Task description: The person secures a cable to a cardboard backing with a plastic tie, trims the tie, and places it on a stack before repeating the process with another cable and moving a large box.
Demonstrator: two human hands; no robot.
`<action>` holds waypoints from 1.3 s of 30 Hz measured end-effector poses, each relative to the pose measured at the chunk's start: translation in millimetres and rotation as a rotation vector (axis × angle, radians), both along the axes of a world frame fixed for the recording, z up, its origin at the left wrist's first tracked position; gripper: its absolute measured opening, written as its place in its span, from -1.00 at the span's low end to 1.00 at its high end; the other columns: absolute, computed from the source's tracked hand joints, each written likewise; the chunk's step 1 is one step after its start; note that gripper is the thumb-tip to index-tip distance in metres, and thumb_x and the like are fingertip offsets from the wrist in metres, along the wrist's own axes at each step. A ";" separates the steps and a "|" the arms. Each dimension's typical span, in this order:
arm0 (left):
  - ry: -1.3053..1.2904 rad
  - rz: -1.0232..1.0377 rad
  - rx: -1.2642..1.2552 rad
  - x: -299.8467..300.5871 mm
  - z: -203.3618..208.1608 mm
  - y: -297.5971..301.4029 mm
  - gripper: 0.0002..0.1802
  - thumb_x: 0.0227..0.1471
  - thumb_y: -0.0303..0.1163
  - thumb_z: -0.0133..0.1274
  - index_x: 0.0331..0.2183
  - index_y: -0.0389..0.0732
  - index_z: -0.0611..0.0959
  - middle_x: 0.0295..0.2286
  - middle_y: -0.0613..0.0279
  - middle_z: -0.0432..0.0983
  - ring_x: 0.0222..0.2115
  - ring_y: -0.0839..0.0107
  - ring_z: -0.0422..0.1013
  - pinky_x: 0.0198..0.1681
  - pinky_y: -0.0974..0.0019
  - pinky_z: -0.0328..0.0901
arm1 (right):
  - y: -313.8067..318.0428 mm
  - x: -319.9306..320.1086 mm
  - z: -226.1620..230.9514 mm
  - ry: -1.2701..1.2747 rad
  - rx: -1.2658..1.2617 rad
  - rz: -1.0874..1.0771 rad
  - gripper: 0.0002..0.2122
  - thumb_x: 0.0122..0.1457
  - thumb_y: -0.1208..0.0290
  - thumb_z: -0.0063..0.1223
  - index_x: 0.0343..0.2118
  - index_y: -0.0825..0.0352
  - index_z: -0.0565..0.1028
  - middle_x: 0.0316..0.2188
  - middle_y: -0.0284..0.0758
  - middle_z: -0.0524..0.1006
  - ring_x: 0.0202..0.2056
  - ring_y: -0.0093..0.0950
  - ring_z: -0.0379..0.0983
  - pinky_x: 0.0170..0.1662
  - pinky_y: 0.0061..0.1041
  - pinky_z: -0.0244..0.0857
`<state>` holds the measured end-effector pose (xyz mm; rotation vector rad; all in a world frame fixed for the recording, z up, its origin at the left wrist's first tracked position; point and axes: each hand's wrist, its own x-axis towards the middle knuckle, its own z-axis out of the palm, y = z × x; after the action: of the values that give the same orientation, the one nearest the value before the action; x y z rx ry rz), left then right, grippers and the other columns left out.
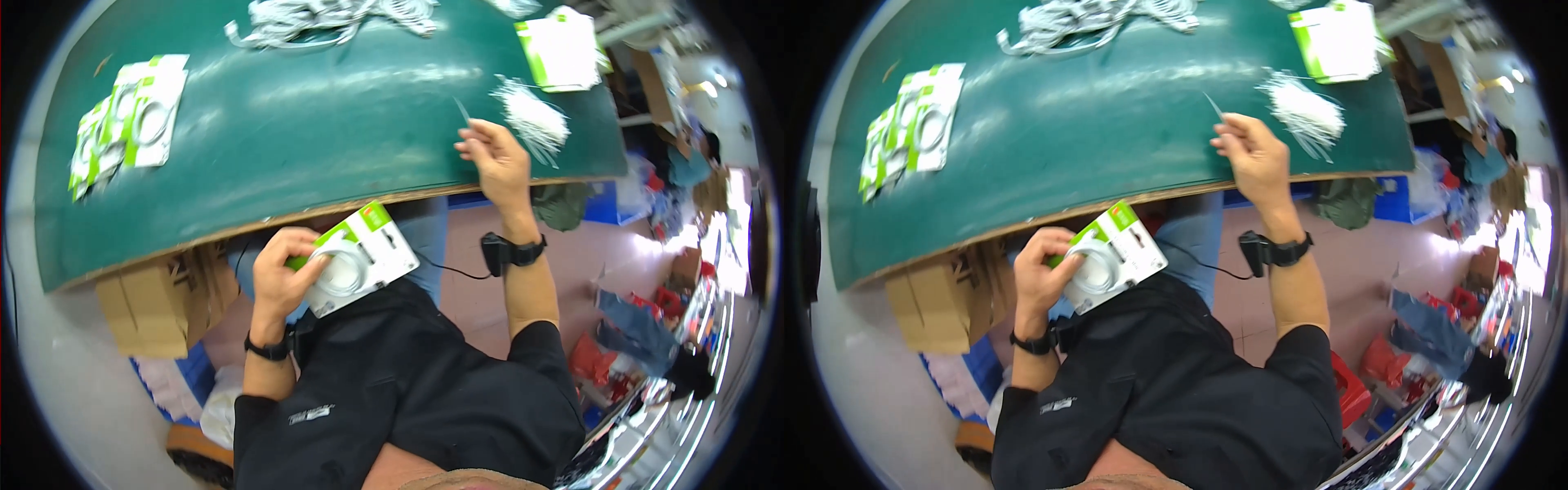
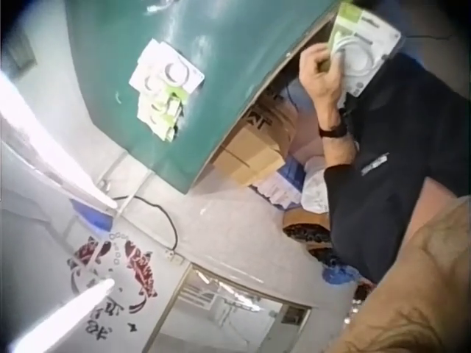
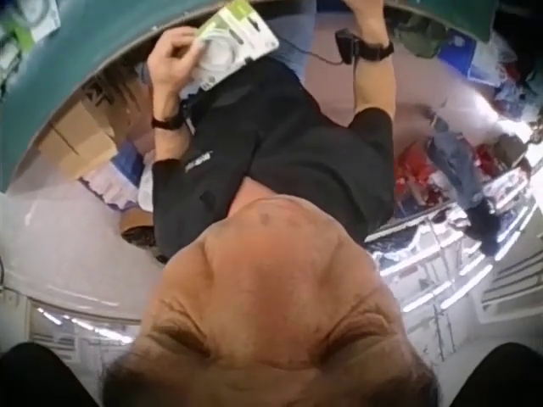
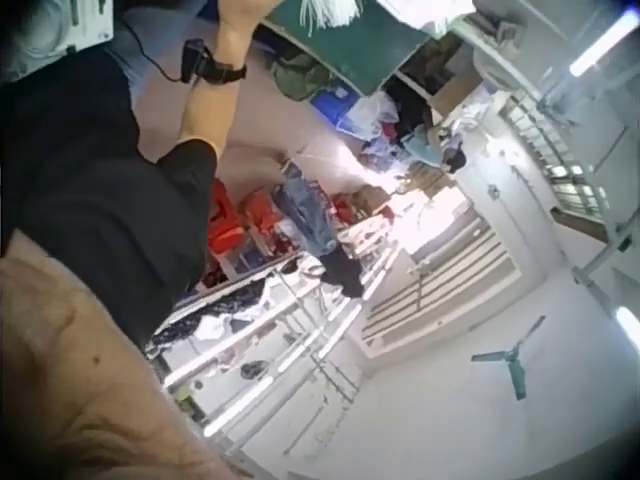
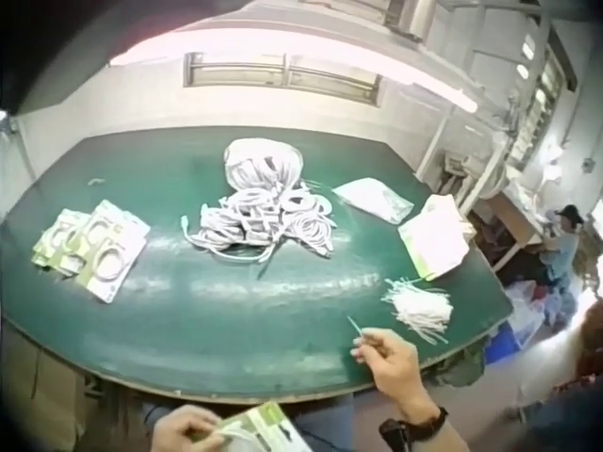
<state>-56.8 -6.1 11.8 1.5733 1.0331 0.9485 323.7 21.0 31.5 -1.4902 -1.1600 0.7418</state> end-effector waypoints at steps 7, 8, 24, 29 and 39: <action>-0.447 0.103 -0.250 8.5 -1.9 10.5 -0.86 0.05 -0.59 0.35 -0.33 -0.34 0.68 -0.14 0.05 0.62 -0.15 0.37 0.56 -0.02 0.31 0.45 | -22.5 -32.3 -4.4 0.070 -0.042 0.099 -0.90 0.35 0.59 0.14 -0.13 0.42 0.59 -0.35 -0.34 0.64 -0.41 -0.63 0.54 -0.35 -0.69 0.39; -0.567 0.111 -0.317 9.1 -0.8 11.2 -0.86 0.08 -0.59 0.34 -0.32 -0.34 0.68 -0.12 0.05 0.61 -0.14 0.39 0.55 -0.01 0.31 0.46 | -25.5 -41.2 -4.3 0.092 -0.037 0.128 -0.92 0.35 0.58 0.14 -0.15 0.41 0.59 -0.37 -0.36 0.62 -0.44 -0.65 0.51 -0.37 -0.71 0.36; -1.198 -0.022 -0.675 13.8 -3.1 16.1 -0.73 0.17 -0.40 0.28 -0.13 -0.32 0.65 -0.13 0.06 0.58 -0.30 0.38 0.52 -0.28 0.40 0.38 | -34.0 -149.7 18.1 -0.003 0.112 0.451 -0.97 0.19 0.61 0.26 -0.33 0.40 0.62 -0.54 -0.38 0.56 -0.54 -0.66 0.41 -0.46 -0.61 0.28; -1.189 -0.020 -0.665 18.8 5.7 13.2 -0.66 0.15 -0.45 0.26 -0.06 -0.38 0.63 -0.15 0.07 0.56 -0.31 0.38 0.49 -0.26 0.37 0.38 | -33.5 -151.3 17.9 -0.007 0.141 0.447 -0.98 0.19 0.60 0.26 -0.34 0.40 0.63 -0.54 -0.38 0.57 -0.56 -0.66 0.39 -0.49 -0.62 0.25; -1.204 -0.001 -0.693 21.0 4.1 12.7 -0.66 0.16 -0.52 0.19 -0.04 -0.46 0.59 -0.16 0.04 0.55 -0.28 0.34 0.49 -0.24 0.33 0.37 | -35.3 -148.8 10.7 0.016 0.169 0.440 -0.97 0.19 0.61 0.27 -0.34 0.41 0.62 -0.52 -0.39 0.56 -0.56 -0.69 0.36 -0.50 -0.63 0.23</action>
<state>-35.8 6.6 15.9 0.2634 0.3782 1.1148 175.0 -14.3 42.1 -1.0966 -1.5222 0.9213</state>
